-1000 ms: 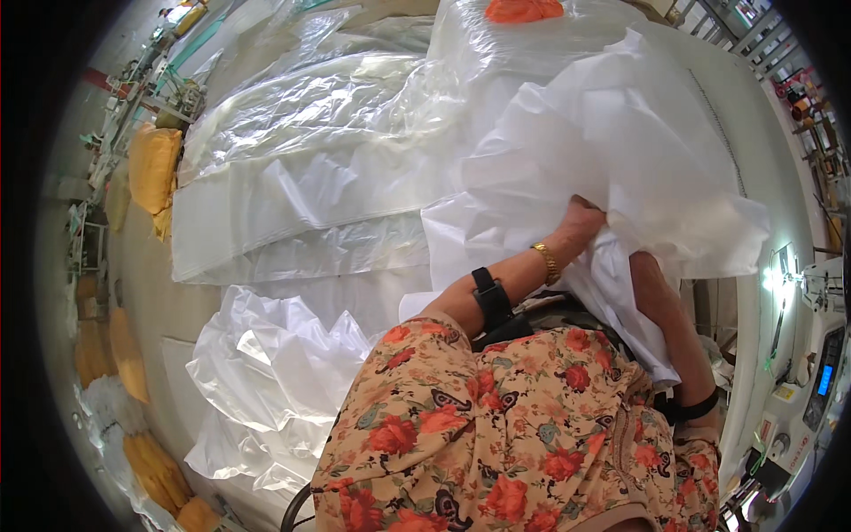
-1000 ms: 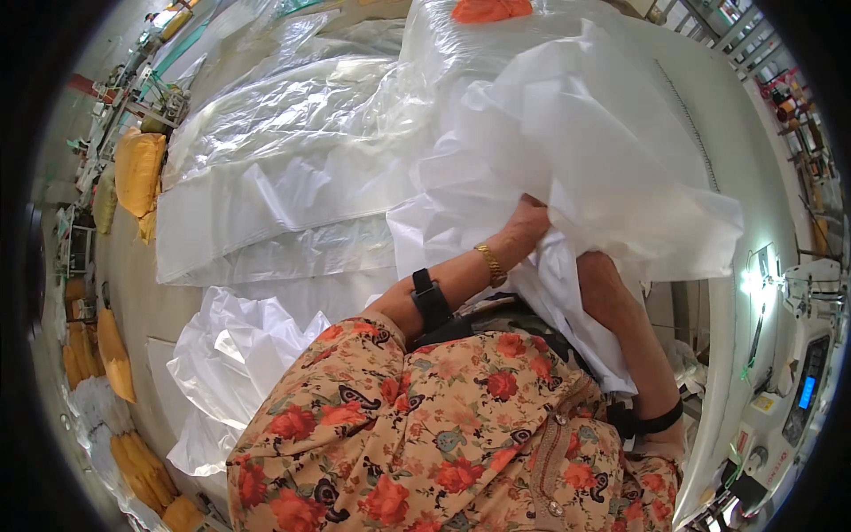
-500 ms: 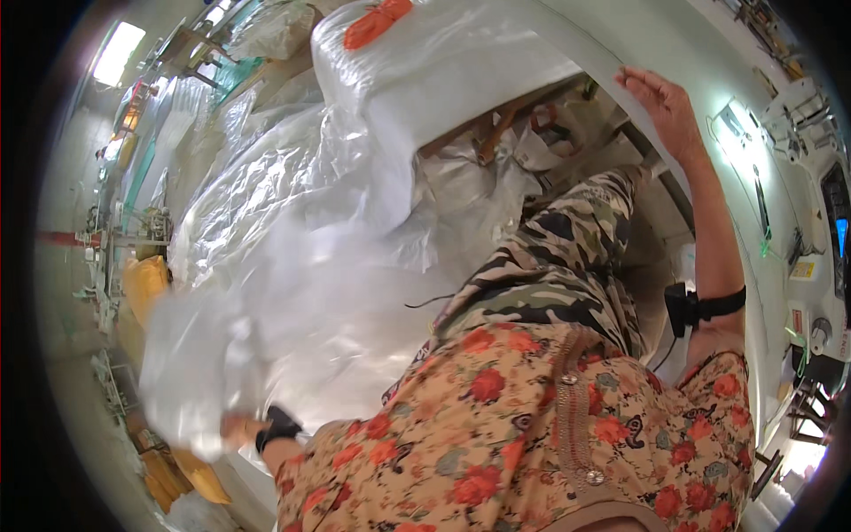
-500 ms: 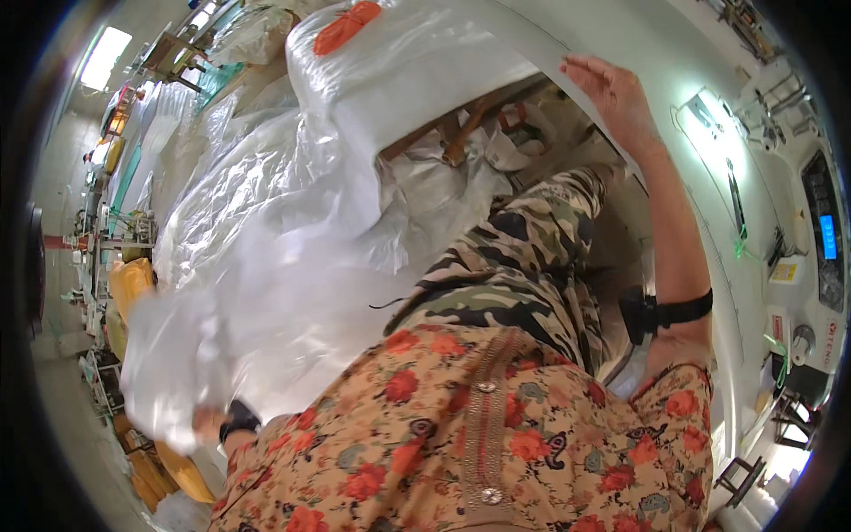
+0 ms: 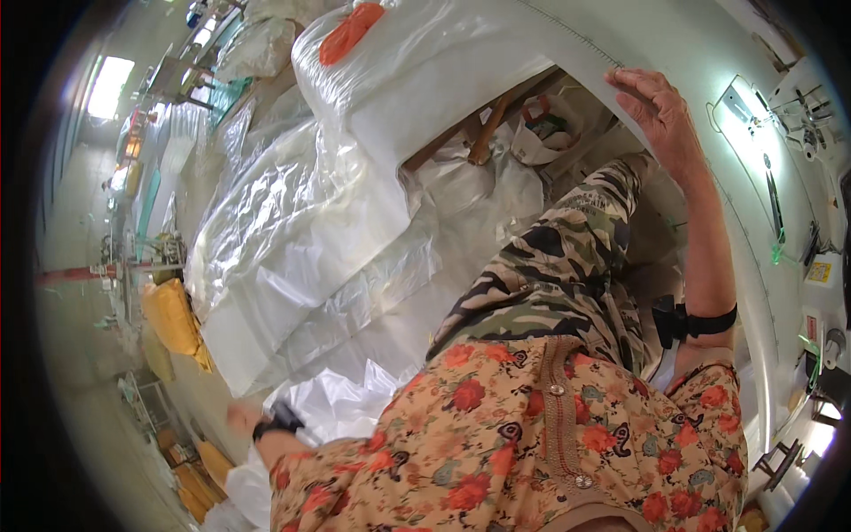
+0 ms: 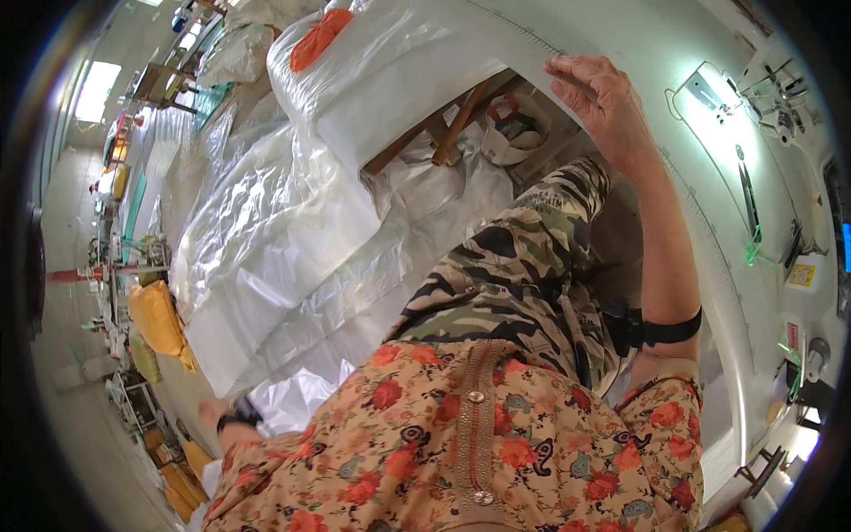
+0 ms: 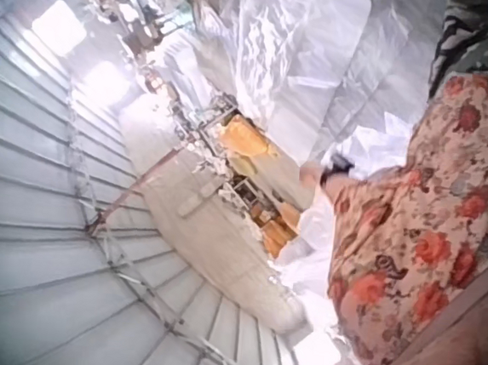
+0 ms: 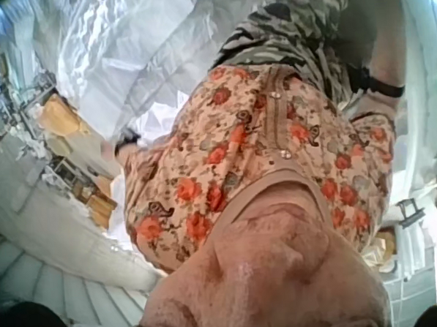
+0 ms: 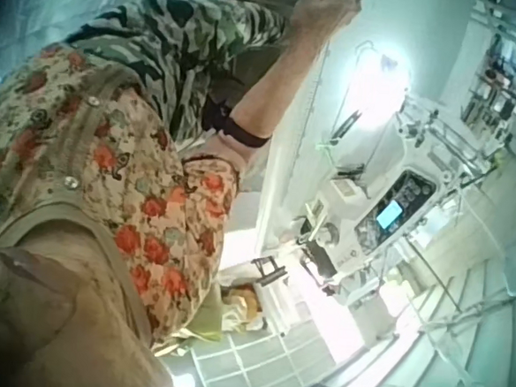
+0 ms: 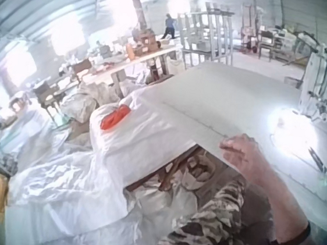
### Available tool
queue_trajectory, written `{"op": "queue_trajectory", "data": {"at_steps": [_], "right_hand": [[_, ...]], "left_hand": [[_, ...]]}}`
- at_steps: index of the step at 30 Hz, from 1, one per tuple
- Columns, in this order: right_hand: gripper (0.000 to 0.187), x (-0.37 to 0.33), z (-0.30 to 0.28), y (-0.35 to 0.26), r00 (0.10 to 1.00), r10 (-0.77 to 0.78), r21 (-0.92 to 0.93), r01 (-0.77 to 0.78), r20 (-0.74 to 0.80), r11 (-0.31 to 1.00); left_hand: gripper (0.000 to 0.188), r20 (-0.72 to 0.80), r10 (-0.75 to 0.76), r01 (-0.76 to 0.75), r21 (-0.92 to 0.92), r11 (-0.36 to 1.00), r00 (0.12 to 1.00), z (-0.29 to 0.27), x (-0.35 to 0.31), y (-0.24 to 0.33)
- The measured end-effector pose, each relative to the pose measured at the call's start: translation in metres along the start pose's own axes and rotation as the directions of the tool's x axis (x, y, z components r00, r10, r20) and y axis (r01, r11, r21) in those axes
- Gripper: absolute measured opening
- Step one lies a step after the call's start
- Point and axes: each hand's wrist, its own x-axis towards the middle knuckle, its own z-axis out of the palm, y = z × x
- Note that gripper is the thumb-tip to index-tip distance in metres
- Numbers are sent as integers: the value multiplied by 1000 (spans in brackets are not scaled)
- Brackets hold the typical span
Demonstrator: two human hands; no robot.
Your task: The person is sewing large white plastic sheets using an industrial sewing machine.
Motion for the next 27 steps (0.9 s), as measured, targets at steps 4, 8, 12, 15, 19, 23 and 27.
{"op": "queue_trajectory", "data": {"at_steps": [4,8,12,15,19,23,27], "right_hand": [[29,1,-5,-5,999,12,-92,-7,51,996],[26,2,-5,-11,995,96,-67,-94,13,993],[25,2,-7,-19,986,163,10,-163,26,986],[24,3,-6,-26,984,177,-104,-173,25,979],[24,5,-6,-33,985,169,-138,-165,17,977],[23,6,-6,-36,985,173,-150,-170,5,974],[22,6,-4,-36,986,165,-196,-163,-8,967]], "left_hand": [[29,137,450,-397,-295,869,882,165,-15,178],[43,72,819,-762,-330,558,569,315,-141,387],[38,179,944,-917,-245,314,276,340,-242,489],[32,255,936,-910,-274,311,243,337,-256,519],[27,359,923,-923,-291,251,138,348,-251,530],[12,424,904,-934,-298,198,57,350,-251,532],[9,441,897,-957,-255,139,13,344,-254,530]]}}
